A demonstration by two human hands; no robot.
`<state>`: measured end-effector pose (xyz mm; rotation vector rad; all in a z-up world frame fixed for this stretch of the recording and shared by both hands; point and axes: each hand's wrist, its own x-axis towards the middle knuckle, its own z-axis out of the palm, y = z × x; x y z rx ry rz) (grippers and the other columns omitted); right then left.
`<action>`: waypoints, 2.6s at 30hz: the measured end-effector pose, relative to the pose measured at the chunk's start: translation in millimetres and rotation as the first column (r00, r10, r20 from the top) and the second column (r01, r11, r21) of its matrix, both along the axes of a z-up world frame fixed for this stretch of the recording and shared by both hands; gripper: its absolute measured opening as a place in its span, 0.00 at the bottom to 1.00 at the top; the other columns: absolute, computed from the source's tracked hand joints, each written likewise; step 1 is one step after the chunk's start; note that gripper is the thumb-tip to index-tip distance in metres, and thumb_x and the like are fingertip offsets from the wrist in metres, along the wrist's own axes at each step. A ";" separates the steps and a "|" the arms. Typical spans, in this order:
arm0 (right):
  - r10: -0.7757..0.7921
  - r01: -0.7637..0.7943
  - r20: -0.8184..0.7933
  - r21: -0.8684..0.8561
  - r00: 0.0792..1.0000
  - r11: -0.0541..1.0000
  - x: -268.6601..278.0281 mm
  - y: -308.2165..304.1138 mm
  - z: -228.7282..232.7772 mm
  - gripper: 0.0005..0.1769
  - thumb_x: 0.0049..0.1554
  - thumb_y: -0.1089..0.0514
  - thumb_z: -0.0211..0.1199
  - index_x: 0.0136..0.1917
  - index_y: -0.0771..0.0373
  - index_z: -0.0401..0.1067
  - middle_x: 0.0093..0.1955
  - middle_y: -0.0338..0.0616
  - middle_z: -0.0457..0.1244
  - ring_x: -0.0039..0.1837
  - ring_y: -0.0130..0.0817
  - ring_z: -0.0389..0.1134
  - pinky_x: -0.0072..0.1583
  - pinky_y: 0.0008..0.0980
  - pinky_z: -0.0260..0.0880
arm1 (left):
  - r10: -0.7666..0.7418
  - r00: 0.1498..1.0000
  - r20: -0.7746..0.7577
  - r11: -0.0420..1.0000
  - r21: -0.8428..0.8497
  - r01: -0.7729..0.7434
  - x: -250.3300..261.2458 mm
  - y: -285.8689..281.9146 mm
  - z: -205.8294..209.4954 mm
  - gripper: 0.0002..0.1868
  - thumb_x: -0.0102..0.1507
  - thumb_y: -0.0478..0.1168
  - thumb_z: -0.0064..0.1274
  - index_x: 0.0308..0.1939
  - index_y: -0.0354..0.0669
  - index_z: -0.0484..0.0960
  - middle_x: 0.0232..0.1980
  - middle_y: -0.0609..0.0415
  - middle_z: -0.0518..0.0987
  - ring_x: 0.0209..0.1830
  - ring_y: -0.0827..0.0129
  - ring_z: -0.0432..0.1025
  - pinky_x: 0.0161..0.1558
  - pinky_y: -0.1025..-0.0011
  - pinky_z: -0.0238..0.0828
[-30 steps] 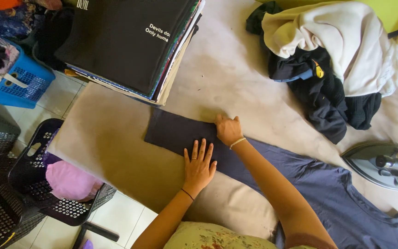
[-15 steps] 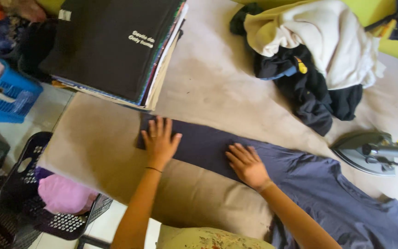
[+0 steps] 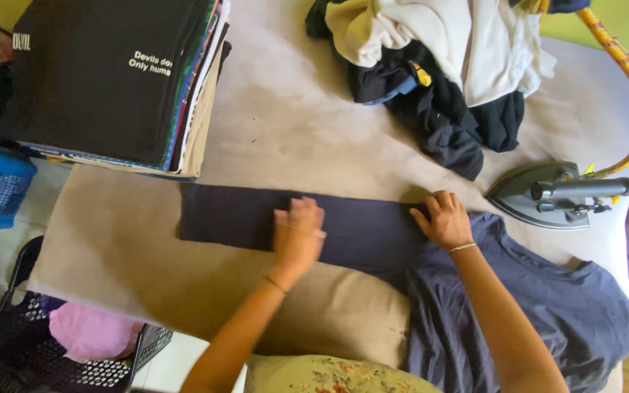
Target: Ironing and folding a long-sleeved dark shirt on a padded surface.
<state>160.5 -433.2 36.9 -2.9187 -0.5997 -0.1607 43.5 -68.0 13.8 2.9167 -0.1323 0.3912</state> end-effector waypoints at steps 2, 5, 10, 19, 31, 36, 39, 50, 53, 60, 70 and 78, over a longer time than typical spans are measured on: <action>0.088 -0.088 0.047 -0.002 0.995 0.996 10.2 -6.9 18.0 0.29 0.55 0.32 0.63 0.52 0.59 0.73 0.57 0.49 0.65 0.60 0.50 0.66 0.60 0.46 0.70 | -0.217 0.976 -0.013 0.965 -0.157 0.212 5.7 -46.8 -25.5 0.35 0.67 0.55 0.54 0.75 0.44 0.69 0.82 0.45 0.61 0.83 0.48 0.52 0.75 0.35 0.47; 0.155 -0.151 0.047 -0.078 0.987 0.985 21.6 -22.2 19.1 0.35 0.49 0.27 0.64 0.49 0.60 0.73 0.48 0.50 0.67 0.51 0.49 0.69 0.51 0.45 0.72 | -0.263 0.965 -0.024 0.950 -0.182 0.254 19.3 -70.9 -14.5 0.41 0.64 0.65 0.52 0.75 0.49 0.67 0.81 0.47 0.59 0.82 0.48 0.49 0.74 0.32 0.42; 0.113 -0.117 -0.032 -0.231 0.993 0.966 31.3 -50.5 12.0 0.35 0.51 0.23 0.63 0.46 0.58 0.72 0.39 0.47 0.68 0.45 0.47 0.72 0.46 0.45 0.73 | -0.240 0.957 -0.163 0.966 -0.143 0.218 26.1 -74.0 22.8 0.51 0.57 0.75 0.47 0.76 0.52 0.62 0.81 0.46 0.54 0.80 0.45 0.45 0.70 0.30 0.37; 0.044 0.022 0.295 -0.215 0.954 0.976 57.4 -163.3 101.2 0.42 0.44 0.25 0.71 0.59 0.58 0.75 0.53 0.49 0.68 0.55 0.48 0.68 0.58 0.49 0.66 | -0.240 0.964 -0.112 0.969 -0.093 0.231 -23.9 -77.2 10.1 0.45 0.64 0.63 0.48 0.76 0.38 0.62 0.82 0.42 0.55 0.82 0.48 0.48 0.74 0.37 0.38; -0.455 0.307 -0.404 -0.379 0.794 0.873 160.1 -221.8 100.0 0.45 0.54 0.17 0.57 0.46 0.63 0.82 0.35 0.54 0.70 0.43 0.50 0.73 0.49 0.47 0.72 | -0.160 0.983 -0.087 0.964 -0.228 0.137 -67.1 -78.8 33.2 0.39 0.59 0.53 0.52 0.69 0.32 0.70 0.75 0.41 0.64 0.75 0.44 0.55 0.68 0.33 0.44; -0.408 0.456 -0.552 -0.056 0.727 0.888 117.4 -198.0 134.7 0.39 0.61 0.30 0.63 0.44 0.73 0.78 0.31 0.56 0.66 0.35 0.44 0.68 0.40 0.43 0.71 | -0.189 0.981 -0.046 0.968 -0.179 0.178 -81.4 -71.7 30.5 0.32 0.61 0.48 0.53 0.67 0.37 0.73 0.73 0.45 0.68 0.73 0.45 0.60 0.68 0.36 0.51; -0.261 0.396 -0.555 0.136 0.789 0.908 69.4 -128.7 175.6 0.29 0.57 0.37 0.68 0.49 0.68 0.80 0.31 0.49 0.66 0.35 0.34 0.66 0.39 0.37 0.67 | -0.200 0.960 -0.196 0.902 -0.418 0.103 -69.0 -27.0 41.6 0.12 0.64 0.44 0.52 0.50 0.49 0.79 0.69 0.54 0.75 0.70 0.52 0.69 0.65 0.46 0.63; 0.082 -0.100 -0.489 -0.011 0.868 0.995 -55.8 119.6 146.8 0.37 0.50 0.27 0.65 0.52 0.62 0.72 0.35 0.60 0.68 0.40 0.57 0.72 0.43 0.53 0.70 | 0.478 0.798 -0.367 0.671 -0.435 -0.601 -53.1 250.6 -49.2 0.34 0.55 0.57 0.66 0.52 0.32 0.81 0.47 0.34 0.82 0.48 0.41 0.77 0.51 0.52 0.73; 0.223 -0.237 -0.404 0.017 0.887 0.971 -72.2 191.4 108.2 0.40 0.50 0.23 0.62 0.50 0.64 0.69 0.36 0.62 0.68 0.42 0.61 0.72 0.44 0.55 0.72 | 0.288 0.858 -0.425 0.693 -0.525 -0.493 -49.2 286.0 -101.3 0.30 0.53 0.55 0.66 0.47 0.33 0.83 0.43 0.37 0.83 0.42 0.47 0.78 0.44 0.55 0.74; 0.435 -0.450 -0.338 0.036 0.835 0.892 -92.7 391.5 96.0 0.38 0.54 0.23 0.59 0.47 0.63 0.71 0.37 0.56 0.69 0.39 0.54 0.72 0.41 0.50 0.73 | 0.115 0.770 -0.628 0.541 -0.610 -0.579 -78.3 326.5 -88.7 0.20 0.63 0.52 0.59 0.39 0.34 0.83 0.29 0.45 0.82 0.26 0.66 0.74 0.32 0.64 0.72; 0.322 -0.382 -0.343 -0.123 0.882 0.916 -25.2 503.2 90.2 0.43 0.53 0.20 0.58 0.54 0.63 0.75 0.45 0.53 0.71 0.47 0.50 0.74 0.48 0.47 0.75 | 0.306 0.919 -0.248 0.641 -0.660 -0.392 -124.0 360.5 -107.9 0.20 0.67 0.51 0.54 0.35 0.34 0.81 0.30 0.40 0.80 0.28 0.49 0.75 0.32 0.58 0.71; 0.025 -0.135 -0.442 -0.219 0.897 0.966 -0.3 382.8 106.2 0.44 0.52 0.18 0.59 0.55 0.61 0.75 0.51 0.57 0.70 0.55 0.55 0.73 0.54 0.52 0.73 | 0.336 0.879 -0.339 0.756 -0.460 -0.466 -70.0 288.7 -34.0 0.25 0.59 0.59 0.60 0.26 0.37 0.83 0.31 0.41 0.82 0.33 0.44 0.77 0.36 0.52 0.71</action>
